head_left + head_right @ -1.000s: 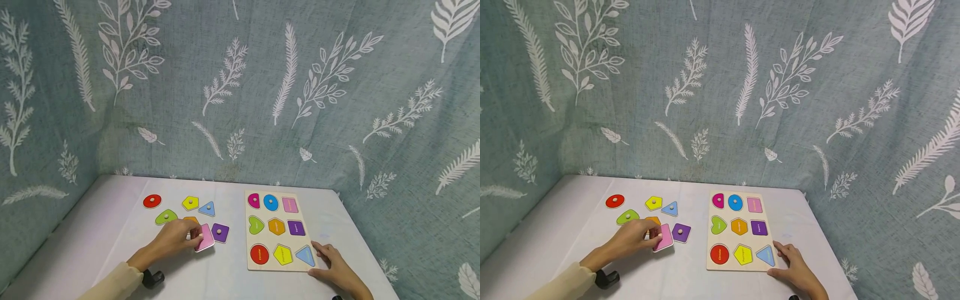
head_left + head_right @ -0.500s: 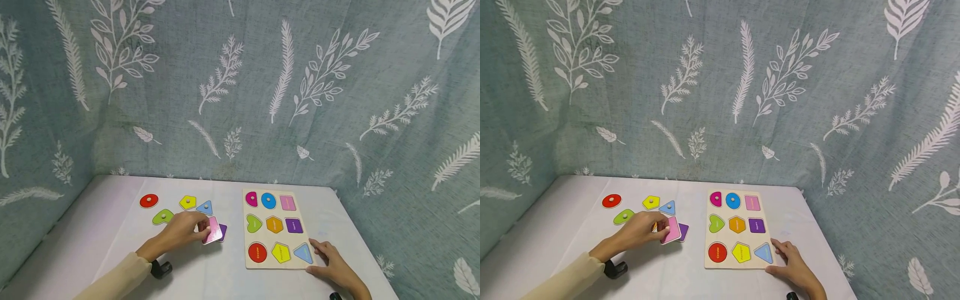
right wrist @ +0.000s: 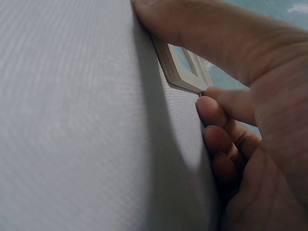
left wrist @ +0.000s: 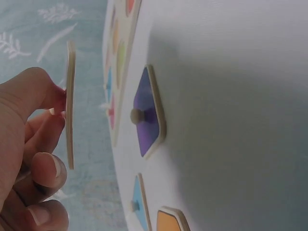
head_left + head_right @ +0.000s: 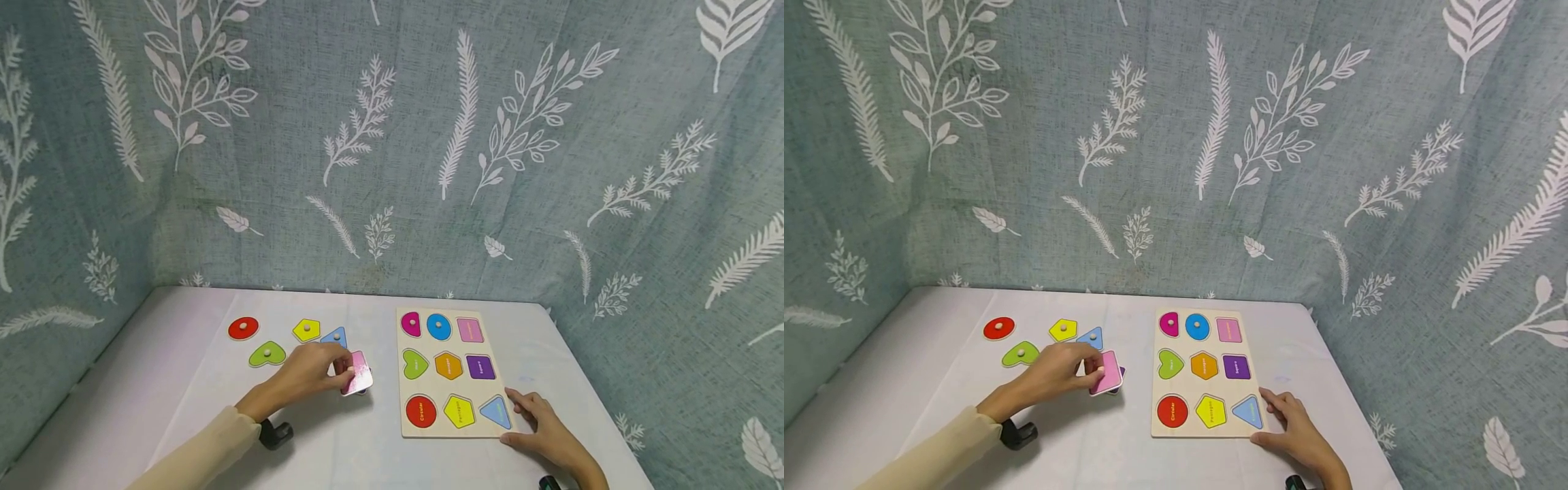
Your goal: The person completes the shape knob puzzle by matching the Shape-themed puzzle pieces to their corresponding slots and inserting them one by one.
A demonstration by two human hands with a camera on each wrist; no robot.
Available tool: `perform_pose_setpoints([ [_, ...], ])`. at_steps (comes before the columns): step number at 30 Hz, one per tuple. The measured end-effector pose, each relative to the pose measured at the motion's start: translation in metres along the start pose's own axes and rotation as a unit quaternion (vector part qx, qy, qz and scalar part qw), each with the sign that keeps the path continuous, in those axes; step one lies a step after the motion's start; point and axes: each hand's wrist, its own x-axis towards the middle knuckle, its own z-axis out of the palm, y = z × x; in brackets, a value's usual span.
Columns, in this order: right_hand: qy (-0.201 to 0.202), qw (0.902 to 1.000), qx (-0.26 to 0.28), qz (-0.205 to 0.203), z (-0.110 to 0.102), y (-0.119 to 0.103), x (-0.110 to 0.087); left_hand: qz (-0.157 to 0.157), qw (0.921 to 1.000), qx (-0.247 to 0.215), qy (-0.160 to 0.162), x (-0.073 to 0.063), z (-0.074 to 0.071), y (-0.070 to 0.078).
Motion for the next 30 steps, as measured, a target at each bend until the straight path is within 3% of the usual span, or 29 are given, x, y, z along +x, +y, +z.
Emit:
perform_pose_setpoints([
  [14,-0.005,1.0000,0.003,0.000,0.000,-0.002,-0.001,0.041,0.9987,0.032,-0.001,0.017,0.007,0.002],
  [23,0.002,0.9999,-0.014,-0.005,-0.003,-0.004,0.000,0.056,0.9980,0.027,0.010,0.030,0.012,0.000],
  [30,0.003,0.9999,-0.014,-0.004,0.000,-0.003,-0.001,0.048,0.9983,0.030,-0.017,0.038,0.017,0.005],
])
